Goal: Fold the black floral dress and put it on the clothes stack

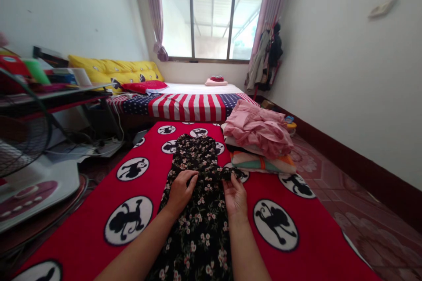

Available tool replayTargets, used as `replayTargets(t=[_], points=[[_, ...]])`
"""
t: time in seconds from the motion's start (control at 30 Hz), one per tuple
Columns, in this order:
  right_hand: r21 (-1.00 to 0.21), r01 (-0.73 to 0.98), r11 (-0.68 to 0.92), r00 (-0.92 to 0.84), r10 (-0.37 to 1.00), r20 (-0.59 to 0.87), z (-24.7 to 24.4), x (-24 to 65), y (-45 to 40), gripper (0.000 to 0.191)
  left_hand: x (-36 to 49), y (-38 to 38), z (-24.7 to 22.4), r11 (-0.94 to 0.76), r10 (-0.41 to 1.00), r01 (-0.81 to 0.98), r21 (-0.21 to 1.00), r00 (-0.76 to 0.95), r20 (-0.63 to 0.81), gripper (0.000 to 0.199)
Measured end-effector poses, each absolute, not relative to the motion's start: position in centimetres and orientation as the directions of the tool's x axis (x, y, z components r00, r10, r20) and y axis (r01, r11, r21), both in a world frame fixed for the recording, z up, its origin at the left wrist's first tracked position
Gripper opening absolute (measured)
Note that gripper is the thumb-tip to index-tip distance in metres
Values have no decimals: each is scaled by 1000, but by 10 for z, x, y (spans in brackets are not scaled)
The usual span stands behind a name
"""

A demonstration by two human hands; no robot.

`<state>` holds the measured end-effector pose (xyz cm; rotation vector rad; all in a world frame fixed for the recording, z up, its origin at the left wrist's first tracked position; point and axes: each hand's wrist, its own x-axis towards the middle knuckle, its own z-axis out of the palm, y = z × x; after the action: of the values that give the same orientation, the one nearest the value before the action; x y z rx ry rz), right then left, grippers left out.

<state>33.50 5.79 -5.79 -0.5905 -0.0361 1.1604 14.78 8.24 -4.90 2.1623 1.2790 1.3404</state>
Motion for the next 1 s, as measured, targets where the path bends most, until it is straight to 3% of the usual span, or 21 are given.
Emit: replayTargets(t=[0.23,0.43,0.57,0.77,0.9,1.0], points=[[-419,-860,291,396,899,-189,-55,332,52,32,156,126,-21,-501,861,609,615,275,428,37],[-469,-838,279,391,907,-159,-61,334,53,18,176,179,-5,-552,826,590,589,487,285,39],[-441,-854,276,395,896,-204,-60,334,55,15,186,186,-6,-549,835,586,595,402,375,19],[-384,-879,281,392,885,-250,-48,335,57,18,182,156,-28,-546,823,550,632,213,526,35],[-371,-886,278,397,867,-300,-44,335,59,20,166,138,-44,-545,826,638,545,298,478,22],[-378,-886,270,400,857,-324,-46,338,58,21,162,130,-52,-549,824,720,425,382,418,32]])
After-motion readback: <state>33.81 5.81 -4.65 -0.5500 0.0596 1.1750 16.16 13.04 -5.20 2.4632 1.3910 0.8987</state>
